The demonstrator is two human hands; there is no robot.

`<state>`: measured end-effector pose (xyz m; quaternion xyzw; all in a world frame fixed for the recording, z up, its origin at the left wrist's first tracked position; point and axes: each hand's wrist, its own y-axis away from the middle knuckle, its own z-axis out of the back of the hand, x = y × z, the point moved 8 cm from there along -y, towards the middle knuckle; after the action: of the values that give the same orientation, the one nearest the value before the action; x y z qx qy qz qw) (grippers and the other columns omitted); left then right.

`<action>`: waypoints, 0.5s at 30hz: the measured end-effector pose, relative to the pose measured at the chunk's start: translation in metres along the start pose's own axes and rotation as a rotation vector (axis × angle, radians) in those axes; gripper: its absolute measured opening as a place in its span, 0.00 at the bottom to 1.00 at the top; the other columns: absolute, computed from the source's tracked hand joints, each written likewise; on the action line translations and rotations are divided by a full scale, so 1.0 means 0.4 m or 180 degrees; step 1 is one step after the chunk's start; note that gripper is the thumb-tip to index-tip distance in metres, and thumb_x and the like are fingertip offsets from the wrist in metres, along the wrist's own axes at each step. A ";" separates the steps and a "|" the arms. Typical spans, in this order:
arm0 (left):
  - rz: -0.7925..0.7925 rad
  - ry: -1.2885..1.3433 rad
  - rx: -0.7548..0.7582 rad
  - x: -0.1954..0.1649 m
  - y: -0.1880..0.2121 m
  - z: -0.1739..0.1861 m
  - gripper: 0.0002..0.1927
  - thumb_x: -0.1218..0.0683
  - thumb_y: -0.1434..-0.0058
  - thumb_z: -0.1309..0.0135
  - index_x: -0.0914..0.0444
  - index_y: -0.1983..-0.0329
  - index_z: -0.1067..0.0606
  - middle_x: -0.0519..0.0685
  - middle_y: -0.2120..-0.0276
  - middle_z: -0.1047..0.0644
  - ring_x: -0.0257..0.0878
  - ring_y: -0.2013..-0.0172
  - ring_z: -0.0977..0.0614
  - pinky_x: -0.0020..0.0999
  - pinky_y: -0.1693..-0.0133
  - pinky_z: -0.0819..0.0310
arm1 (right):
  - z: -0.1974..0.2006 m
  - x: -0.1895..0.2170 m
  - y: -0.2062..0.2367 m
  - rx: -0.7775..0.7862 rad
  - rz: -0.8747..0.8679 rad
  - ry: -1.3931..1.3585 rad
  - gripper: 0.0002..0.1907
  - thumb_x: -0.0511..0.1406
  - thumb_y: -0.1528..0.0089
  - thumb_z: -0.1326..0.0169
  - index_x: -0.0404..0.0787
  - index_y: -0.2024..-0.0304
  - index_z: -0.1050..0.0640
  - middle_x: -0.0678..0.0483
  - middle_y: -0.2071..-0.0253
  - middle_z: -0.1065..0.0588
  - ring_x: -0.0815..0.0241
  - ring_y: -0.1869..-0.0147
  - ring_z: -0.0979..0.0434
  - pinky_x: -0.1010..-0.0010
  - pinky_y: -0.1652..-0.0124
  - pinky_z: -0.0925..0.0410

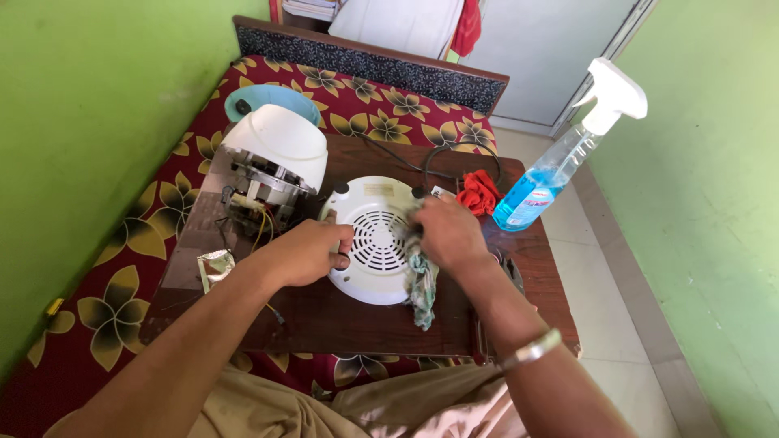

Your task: The person wipes the disassembled base of a mixer grinder with a cloth, uses pliers to work on a small component, presses rubber feet onto the base, and fits the light blue housing back onto the motor unit at the end.

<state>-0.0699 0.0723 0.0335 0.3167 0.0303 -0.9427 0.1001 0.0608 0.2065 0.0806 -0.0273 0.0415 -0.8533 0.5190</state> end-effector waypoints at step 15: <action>0.0077 -0.0056 0.0019 -0.007 -0.002 0.004 0.10 0.55 0.41 0.38 0.62 0.63 0.26 0.56 0.59 0.21 0.52 0.56 0.19 0.46 0.57 0.25 | 0.007 -0.104 0.053 -0.0435 0.0155 -0.1129 0.12 0.33 0.41 0.44 0.46 0.55 0.16 0.47 0.56 0.21 0.46 0.49 0.22 0.59 0.47 0.30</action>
<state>-0.0688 0.0732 0.0363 0.3090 0.0228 -0.9443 0.1108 0.0989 0.2336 0.0813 -0.2115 0.0078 -0.8176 0.5356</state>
